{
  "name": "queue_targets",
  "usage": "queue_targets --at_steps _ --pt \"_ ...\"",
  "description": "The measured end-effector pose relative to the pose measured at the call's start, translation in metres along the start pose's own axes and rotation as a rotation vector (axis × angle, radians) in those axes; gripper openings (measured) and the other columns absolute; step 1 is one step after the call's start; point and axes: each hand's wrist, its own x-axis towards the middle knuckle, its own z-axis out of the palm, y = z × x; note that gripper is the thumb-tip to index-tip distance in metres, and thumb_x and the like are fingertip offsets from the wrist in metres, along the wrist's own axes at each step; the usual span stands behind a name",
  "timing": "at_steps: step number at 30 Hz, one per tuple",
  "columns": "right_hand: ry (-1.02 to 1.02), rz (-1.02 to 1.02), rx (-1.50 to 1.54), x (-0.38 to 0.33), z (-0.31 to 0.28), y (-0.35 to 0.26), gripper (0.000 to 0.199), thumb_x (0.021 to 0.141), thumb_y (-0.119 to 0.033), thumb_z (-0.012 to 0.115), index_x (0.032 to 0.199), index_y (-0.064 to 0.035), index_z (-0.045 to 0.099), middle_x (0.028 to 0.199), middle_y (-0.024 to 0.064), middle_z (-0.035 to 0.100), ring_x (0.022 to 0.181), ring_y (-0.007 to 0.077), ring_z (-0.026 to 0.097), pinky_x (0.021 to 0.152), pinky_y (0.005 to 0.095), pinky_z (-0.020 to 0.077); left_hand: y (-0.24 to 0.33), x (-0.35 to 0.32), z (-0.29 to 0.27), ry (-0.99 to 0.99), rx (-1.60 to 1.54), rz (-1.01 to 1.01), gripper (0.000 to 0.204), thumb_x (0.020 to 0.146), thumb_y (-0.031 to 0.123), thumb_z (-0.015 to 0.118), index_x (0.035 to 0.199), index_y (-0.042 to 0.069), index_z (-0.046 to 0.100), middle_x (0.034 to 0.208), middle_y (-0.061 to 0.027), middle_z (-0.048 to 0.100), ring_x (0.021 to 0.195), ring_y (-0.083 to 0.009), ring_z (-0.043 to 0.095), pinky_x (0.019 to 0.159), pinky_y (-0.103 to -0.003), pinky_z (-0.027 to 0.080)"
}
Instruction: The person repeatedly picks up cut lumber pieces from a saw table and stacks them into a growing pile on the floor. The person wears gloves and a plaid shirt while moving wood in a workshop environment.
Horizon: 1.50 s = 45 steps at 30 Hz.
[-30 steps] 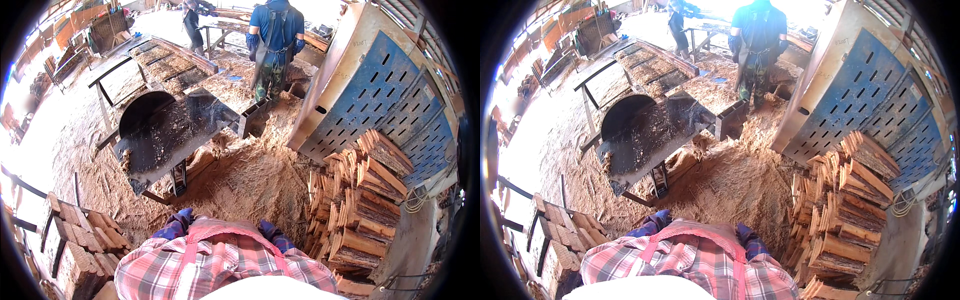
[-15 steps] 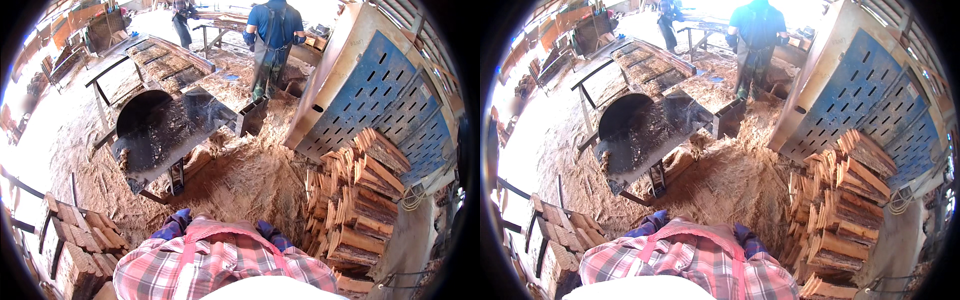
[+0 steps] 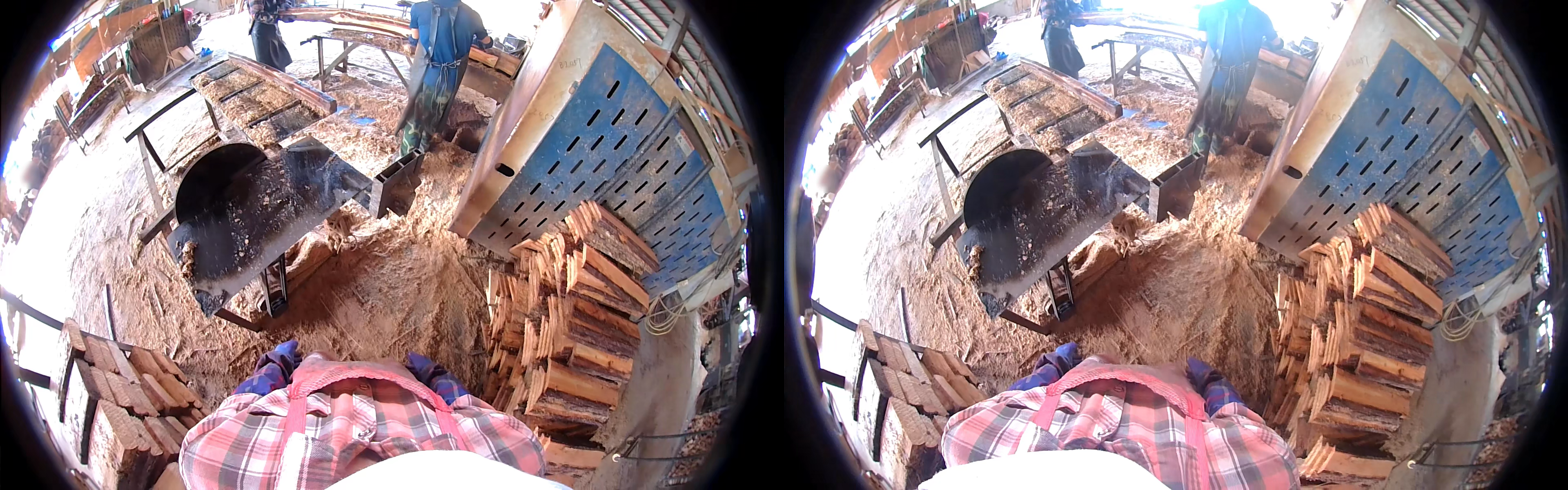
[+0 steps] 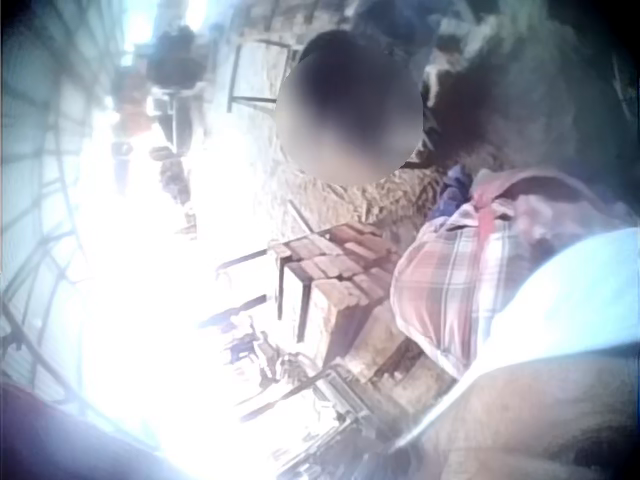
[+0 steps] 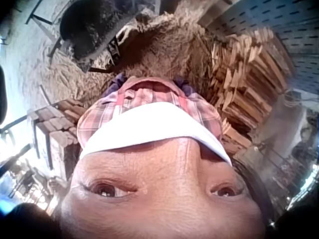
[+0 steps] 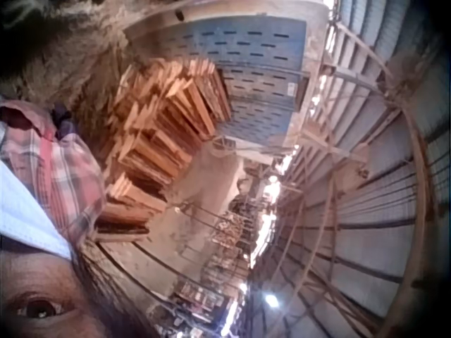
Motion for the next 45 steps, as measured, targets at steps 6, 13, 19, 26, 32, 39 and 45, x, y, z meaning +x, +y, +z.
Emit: queue_targets --at_steps 6,13,19,26,32,39,45 --pt "0.006 0.002 -0.04 0.007 0.0 -0.001 0.046 0.086 -0.044 0.046 0.112 -0.0063 0.05 0.103 0.0136 0.058 0.088 0.0248 0.056 0.076 0.0381 0.0458 -0.004 0.004 -0.003 0.072 0.039 0.013 0.057 0.086 0.04 0.045 0.122 -0.003 0.04 0.119 -0.0227 0.048 0.1 -0.0345 0.053 0.084 -0.045 0.045" --pt "0.034 -0.033 -0.174 -0.01 0.011 -0.011 0.051 0.086 -0.044 0.046 0.122 -0.0081 0.044 0.115 0.013 0.052 0.097 0.0258 0.052 0.081 0.0399 0.0428 -0.007 -0.007 -0.002 0.09 0.004 0.002 0.056 0.085 0.041 0.046 0.121 -0.002 0.041 0.116 -0.022 0.05 0.099 -0.0357 0.053 0.083 -0.046 0.044" --pt "-0.014 -0.165 -0.265 0.017 -0.01 -0.002 0.056 0.086 -0.049 0.042 0.128 -0.0114 0.039 0.116 0.0127 0.051 0.099 0.0254 0.051 0.082 0.0408 0.0412 -0.003 -0.015 0.006 0.06 -0.006 -0.027 0.056 0.085 0.042 0.046 0.12 -0.002 0.041 0.115 -0.0214 0.05 0.098 -0.0355 0.052 0.084 -0.046 0.044" --pt "-0.046 -0.093 -0.404 0.005 0.011 -0.015 0.06 0.085 -0.051 0.044 0.127 -0.0089 0.04 0.116 0.0118 0.052 0.101 0.0247 0.05 0.083 0.0399 0.0396 -0.006 -0.02 -0.003 0.144 -0.054 -0.037 0.055 0.086 0.042 0.046 0.119 -0.001 0.041 0.113 -0.0208 0.051 0.096 -0.0347 0.053 0.082 -0.046 0.044" --pt "0.011 -0.074 -0.442 0.022 0.01 -0.017 0.052 0.084 -0.051 0.046 0.116 -0.0099 0.047 0.101 0.0088 0.055 0.089 0.0229 0.051 0.076 0.0397 0.0408 0.0 -0.019 -0.008 0.128 -0.053 -0.023 0.052 0.086 0.039 0.047 0.12 0.0 0.042 0.111 -0.0221 0.051 0.096 -0.0357 0.053 0.081 -0.046 0.045" --pt "-0.008 0.025 -0.287 0.027 0.047 -0.015 0.039 0.084 -0.05 0.046 0.098 -0.0137 0.052 0.083 0.0043 0.054 0.074 0.0195 0.05 0.063 0.0377 0.0404 -0.009 -0.026 -0.039 0.128 -0.039 0.038 0.053 0.087 0.037 0.046 0.124 0.001 0.038 0.113 -0.0245 0.05 0.097 -0.0376 0.054 0.08 -0.048 0.046" --pt "-0.143 -0.272 -0.92 0.047 0.071 -0.025 0.033 0.089 -0.039 0.042 0.071 -0.0134 0.051 0.062 0.0035 0.052 0.053 0.0168 0.048 0.051 0.031 0.0417 -0.042 0.011 -0.092 0.157 -0.297 0.009 0.045 0.085 0.033 0.05 0.114 0.0 0.046 0.104 -0.0217 0.055 0.09 -0.0341 0.055 0.075 -0.045 0.047"
